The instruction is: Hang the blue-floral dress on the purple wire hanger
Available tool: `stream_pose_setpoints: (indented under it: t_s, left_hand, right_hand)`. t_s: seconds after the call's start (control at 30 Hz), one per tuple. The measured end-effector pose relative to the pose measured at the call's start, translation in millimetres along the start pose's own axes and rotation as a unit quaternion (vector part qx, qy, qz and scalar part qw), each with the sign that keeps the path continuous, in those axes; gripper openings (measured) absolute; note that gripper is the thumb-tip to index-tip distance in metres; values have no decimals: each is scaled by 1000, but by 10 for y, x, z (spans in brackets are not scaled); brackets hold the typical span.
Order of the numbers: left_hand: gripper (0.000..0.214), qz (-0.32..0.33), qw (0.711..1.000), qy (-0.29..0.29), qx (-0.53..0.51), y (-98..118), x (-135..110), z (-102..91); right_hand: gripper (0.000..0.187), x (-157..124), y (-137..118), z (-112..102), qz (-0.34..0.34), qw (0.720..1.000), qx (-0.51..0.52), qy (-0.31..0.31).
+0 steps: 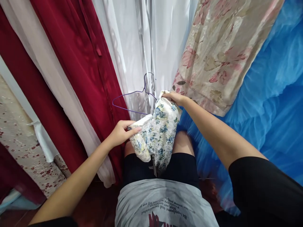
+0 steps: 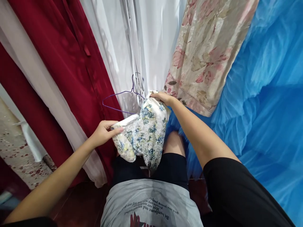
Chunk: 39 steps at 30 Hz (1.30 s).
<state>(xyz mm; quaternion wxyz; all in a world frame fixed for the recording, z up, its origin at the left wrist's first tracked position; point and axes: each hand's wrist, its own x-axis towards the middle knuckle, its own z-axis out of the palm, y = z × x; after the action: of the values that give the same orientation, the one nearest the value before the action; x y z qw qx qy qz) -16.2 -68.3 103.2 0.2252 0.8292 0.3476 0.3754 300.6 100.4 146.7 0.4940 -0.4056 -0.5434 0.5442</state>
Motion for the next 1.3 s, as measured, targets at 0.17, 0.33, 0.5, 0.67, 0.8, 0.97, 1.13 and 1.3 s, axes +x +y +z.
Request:
stream_pose_setpoints:
  t_s: [0.17, 0.33, 0.5, 0.67, 0.8, 0.97, 1.13, 1.3]
  left_hand:
    - [31, -52, 998, 29, -14, -317, -142, -287]
    - [32, -65, 996, 55, -40, -491, -124, -336]
    - [34, -55, 997, 40, -29, -432, -57, -233]
    - [31, -32, 997, 24, 63, -547, 3, -344]
    - [26, -23, 991, 16, 129, -905, 53, -597]
    - [26, -83, 977, -16, 194, -1356, 281, -926]
    - [11, -31, 967, 152, 204, -1384, 921, -1042]
    - [37, -48, 982, 184, -1, -1053, 1481, -780]
  right_hand:
    - [6, -1, 48, 196, 1, 997, 8, -76]
    - [21, -63, 179, 191, 8, 995, 19, -93]
    - [27, -112, 292, 170, 38, 994, -1, -100]
    - [24, -373, 154, 148, 64, 989, 59, -118]
    - [23, -617, -17, 88, 94, 984, 82, -126]
    - [17, -637, -77, 60, 122, 978, 93, -142]
    - [26, -591, -80, 58, 159, 975, 71, -134]
    - [34, -603, 75, 74, 96, 981, 88, -146]
